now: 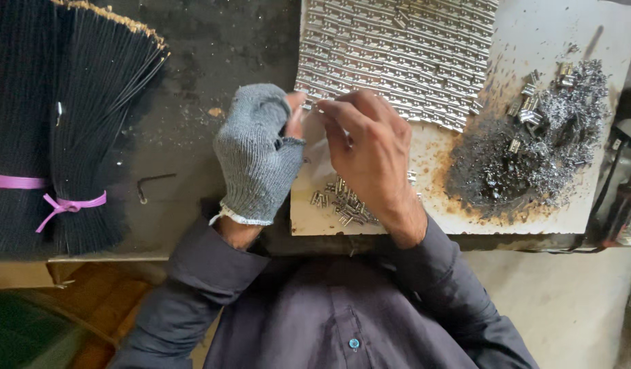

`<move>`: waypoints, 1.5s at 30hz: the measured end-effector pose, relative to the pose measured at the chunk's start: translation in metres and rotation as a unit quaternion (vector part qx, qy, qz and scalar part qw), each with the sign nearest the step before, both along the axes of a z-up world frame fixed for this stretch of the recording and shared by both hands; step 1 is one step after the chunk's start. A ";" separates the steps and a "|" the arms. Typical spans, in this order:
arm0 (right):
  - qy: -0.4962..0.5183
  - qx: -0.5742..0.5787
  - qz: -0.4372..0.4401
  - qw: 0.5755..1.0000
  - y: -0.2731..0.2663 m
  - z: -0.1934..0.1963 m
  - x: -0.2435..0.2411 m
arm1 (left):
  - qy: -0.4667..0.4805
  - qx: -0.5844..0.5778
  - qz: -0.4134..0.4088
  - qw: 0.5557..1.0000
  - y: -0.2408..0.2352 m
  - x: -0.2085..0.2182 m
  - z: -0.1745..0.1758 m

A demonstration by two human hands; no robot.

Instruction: The person places small silver metal components onto a white board with pre-arranged rows of similar parts. They pick up components from a pile and position them one by one into the grid pattern on the board.

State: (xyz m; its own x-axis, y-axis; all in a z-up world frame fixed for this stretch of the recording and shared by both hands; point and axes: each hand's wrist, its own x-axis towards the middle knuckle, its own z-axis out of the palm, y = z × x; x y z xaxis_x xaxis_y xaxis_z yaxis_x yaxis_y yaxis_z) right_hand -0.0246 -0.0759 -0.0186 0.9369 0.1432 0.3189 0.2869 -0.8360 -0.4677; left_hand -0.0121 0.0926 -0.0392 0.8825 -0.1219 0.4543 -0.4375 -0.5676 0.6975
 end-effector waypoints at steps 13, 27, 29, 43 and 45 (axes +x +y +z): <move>0.030 0.051 0.001 0.998 -0.003 -0.005 0.002 | 0.068 -0.044 0.007 0.997 0.000 0.006 -0.012; 0.193 -0.070 0.096 0.974 -0.036 0.047 -0.042 | 0.079 0.168 -0.172 0.968 0.053 0.000 0.032; 0.208 -0.057 0.108 0.971 -0.039 0.046 -0.037 | 0.104 0.207 -0.178 0.956 0.053 -0.002 0.033; 0.269 0.063 0.059 0.959 -0.047 0.041 -0.039 | 0.186 -0.076 -0.157 0.967 0.021 -0.013 0.048; 0.268 0.086 0.032 0.959 -0.049 0.039 -0.035 | 0.121 -0.070 -0.154 0.978 0.006 -0.011 0.038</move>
